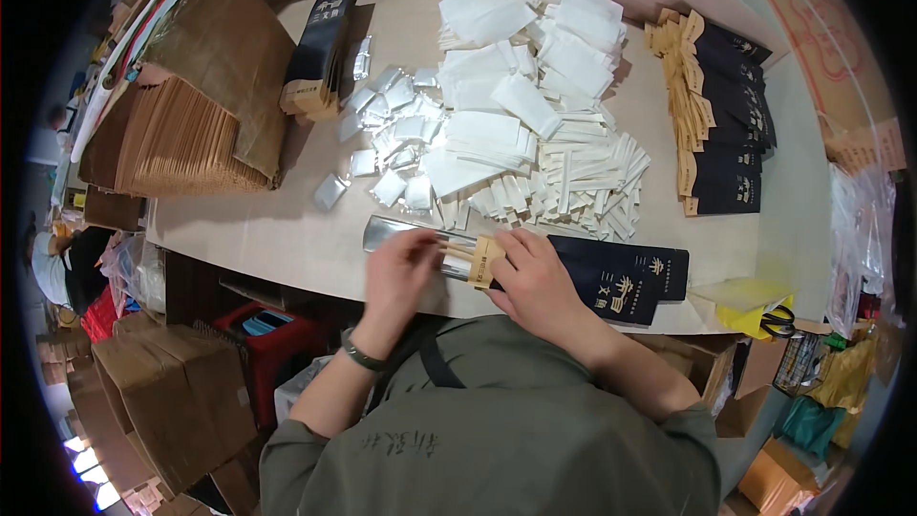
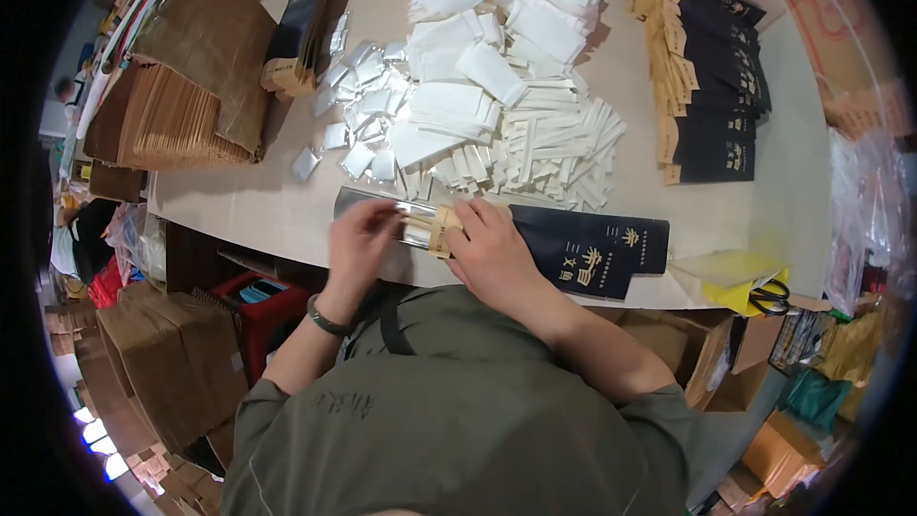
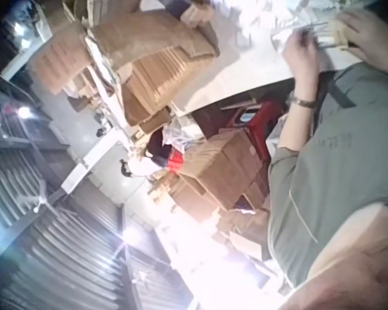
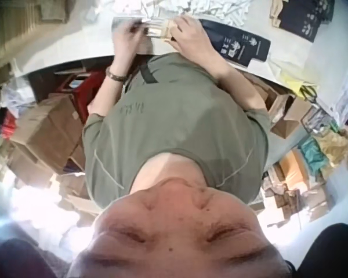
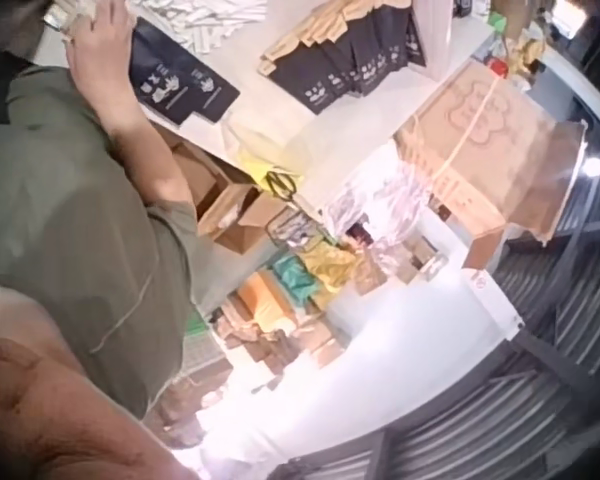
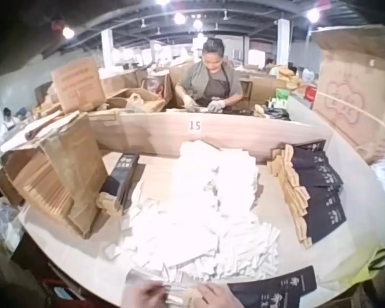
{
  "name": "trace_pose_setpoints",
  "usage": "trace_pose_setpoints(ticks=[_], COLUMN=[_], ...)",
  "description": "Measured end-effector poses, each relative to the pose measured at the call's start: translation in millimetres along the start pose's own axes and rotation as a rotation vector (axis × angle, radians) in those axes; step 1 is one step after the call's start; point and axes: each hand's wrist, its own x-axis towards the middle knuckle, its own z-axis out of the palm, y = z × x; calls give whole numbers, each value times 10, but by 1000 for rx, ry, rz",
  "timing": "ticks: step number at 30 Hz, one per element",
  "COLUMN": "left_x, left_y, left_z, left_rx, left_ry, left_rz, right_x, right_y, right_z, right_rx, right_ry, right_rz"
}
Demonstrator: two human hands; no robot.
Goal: Packing wooden chopsticks into paper sleeves.
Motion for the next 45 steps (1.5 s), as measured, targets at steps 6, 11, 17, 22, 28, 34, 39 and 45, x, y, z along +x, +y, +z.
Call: trace_pose_setpoints(ticks=[6, 11, 17, 22, 28, 34, 39, 45], left_x=[-62, 94, 175, -56, -48, -88, -51, 233], left_y=[405, 310, 351, 539, 533, 157, 139, 289], left_z=[-93, -367, -473, 186, 8, -216, -411, -296], left_rx=[-200, 735, 463, -221, 13, 445, 562, 367], left_ry=[-465, -138, -156, -703, -693, -219, -421, -306], left_rz=[-28, 618, 55, 278, -18, 227, 269, 746], right_x=[15, 172, -171, -248, -145, -29, 61, 283], right_y=[96, 97, 1415, 493, 156, 63, 126, -132], right_z=[-108, -332, -1342, -665, -371, -128, -39, 4], right_rx=[127, 159, -637, 49, -66, -64, 101, 113], right_ry=[-44, -9, 291, -224, -47, -110, -99, -13], right_rz=[-10, -243, 74, 36, 20, 504, 555, 432])
